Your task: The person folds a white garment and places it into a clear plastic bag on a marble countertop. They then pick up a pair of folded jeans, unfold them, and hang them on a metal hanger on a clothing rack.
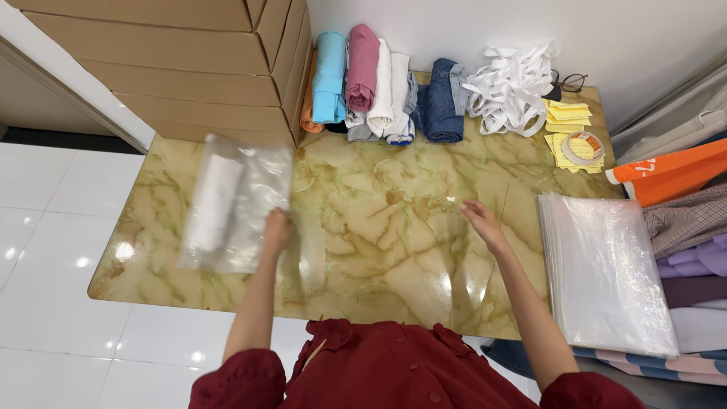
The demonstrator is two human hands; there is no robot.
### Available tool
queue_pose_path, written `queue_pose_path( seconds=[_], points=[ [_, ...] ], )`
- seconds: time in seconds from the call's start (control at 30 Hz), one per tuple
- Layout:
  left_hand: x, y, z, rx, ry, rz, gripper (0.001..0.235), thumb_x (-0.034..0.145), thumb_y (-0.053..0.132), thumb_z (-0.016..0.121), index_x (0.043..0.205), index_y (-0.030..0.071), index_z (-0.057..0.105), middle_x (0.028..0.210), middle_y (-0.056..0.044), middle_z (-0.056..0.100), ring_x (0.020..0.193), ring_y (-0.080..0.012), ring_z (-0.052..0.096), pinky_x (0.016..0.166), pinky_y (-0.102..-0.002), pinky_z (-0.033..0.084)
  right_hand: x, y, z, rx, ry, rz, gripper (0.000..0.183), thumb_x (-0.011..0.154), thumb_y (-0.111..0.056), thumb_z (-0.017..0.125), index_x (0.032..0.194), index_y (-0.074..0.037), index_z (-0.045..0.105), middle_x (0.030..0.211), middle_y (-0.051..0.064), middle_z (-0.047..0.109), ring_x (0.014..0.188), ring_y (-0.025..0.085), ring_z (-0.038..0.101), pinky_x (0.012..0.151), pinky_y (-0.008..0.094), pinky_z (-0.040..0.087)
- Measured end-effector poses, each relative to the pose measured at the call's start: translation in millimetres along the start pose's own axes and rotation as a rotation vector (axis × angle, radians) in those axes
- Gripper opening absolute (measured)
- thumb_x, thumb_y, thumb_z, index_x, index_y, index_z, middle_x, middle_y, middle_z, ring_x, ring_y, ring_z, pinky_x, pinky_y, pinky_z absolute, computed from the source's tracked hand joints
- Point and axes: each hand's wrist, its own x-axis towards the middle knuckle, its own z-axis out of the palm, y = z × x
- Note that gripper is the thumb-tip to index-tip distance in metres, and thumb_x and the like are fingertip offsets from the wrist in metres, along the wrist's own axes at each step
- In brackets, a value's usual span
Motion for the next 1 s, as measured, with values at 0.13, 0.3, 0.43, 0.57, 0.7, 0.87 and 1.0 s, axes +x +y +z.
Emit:
queue_pose_path(
  seconds=[0.13, 0.3, 0.43, 0.57, 0.7, 0.87, 1.0],
  points=[
    [-2, 72, 62, -0.361, -0.157, 0.018, 0.033, 0.073, -0.001, 0.063, 0.105, -0.010, 0.060, 0.094, -0.034, 0.065, 0.098, -0.0574, 0.065, 0.083, -0.060, 0.050, -27, -52, 27, 0.159, -0.060, -0.017, 0.058, 0.096, -0.046, 0.067, 0.143, -0.012, 0.059, 0.142, 0.025, 0.056, 0.138, 0.040, 0.048, 0.112, 0.054, 0.039],
    [-23, 177, 126, -0.738, -0.300, 0.027, 0.020, 0.078, 0.005, 0.057, 0.097, 0.002, 0.061, 0.090, -0.021, 0.064, 0.095, -0.0430, 0.066, 0.083, -0.048, 0.050, 2, -52, 97, 0.428, -0.373, 0.178, 0.079, 0.098, -0.047, 0.066, 0.155, -0.004, 0.032, 0.151, 0.029, 0.045, 0.145, 0.043, 0.039, 0.118, 0.060, 0.028],
    [-43, 241, 136, -0.761, -0.297, 0.105, 0.004, 0.084, 0.003, 0.056, 0.083, 0.007, 0.055, 0.083, -0.023, 0.063, 0.089, -0.0464, 0.066, 0.078, -0.049, 0.051, 53, 35, 165, 0.650, -0.329, 0.288, 0.083, 0.095, -0.044, 0.078, 0.150, -0.010, 0.026, 0.142, 0.022, 0.048, 0.137, 0.036, 0.048, 0.109, 0.055, 0.041],
    [-58, 241, 114, -0.532, -0.229, 0.152, 0.002, 0.088, 0.010, 0.058, 0.089, 0.010, 0.059, 0.094, -0.017, 0.061, 0.095, -0.0417, 0.065, 0.082, -0.049, 0.053, 29, 47, 181, 0.595, -0.049, 0.109, 0.020, 0.095, -0.028, 0.069, 0.102, -0.009, 0.068, 0.076, 0.002, 0.063, 0.069, 0.014, 0.062, 0.063, 0.026, 0.049],
    [-65, 247, 85, -0.245, -0.138, 0.238, 0.007, 0.093, 0.020, 0.061, 0.097, 0.015, 0.063, 0.107, -0.009, 0.058, 0.104, -0.0357, 0.064, 0.087, -0.049, 0.055, 65, 114, 176, 0.806, -0.040, 0.100, 0.014, 0.098, -0.021, 0.072, 0.107, -0.011, 0.069, 0.092, 0.004, 0.069, 0.088, 0.016, 0.069, 0.081, 0.031, 0.056],
    [-51, 232, 2, -0.034, 0.178, 0.064, 0.048, 0.087, 0.019, 0.075, 0.128, 0.006, 0.055, 0.133, -0.022, 0.049, 0.126, -0.0409, 0.050, 0.108, -0.054, 0.041, 59, 112, 168, 0.807, -0.040, 0.114, 0.039, 0.097, -0.047, 0.073, 0.107, -0.010, 0.067, 0.096, 0.006, 0.071, 0.090, 0.019, 0.072, 0.081, 0.036, 0.061],
    [-27, 161, 21, -0.389, -0.184, -0.374, 0.115, 0.080, 0.044, 0.085, 0.159, 0.005, 0.011, 0.146, -0.030, 0.044, 0.133, -0.0471, 0.048, 0.105, -0.064, 0.041, 85, 144, 175, 0.721, 0.001, 0.126, 0.042, 0.094, -0.046, 0.080, 0.111, -0.009, 0.067, 0.097, 0.006, 0.070, 0.090, 0.021, 0.071, 0.081, 0.039, 0.062]
  ],
)
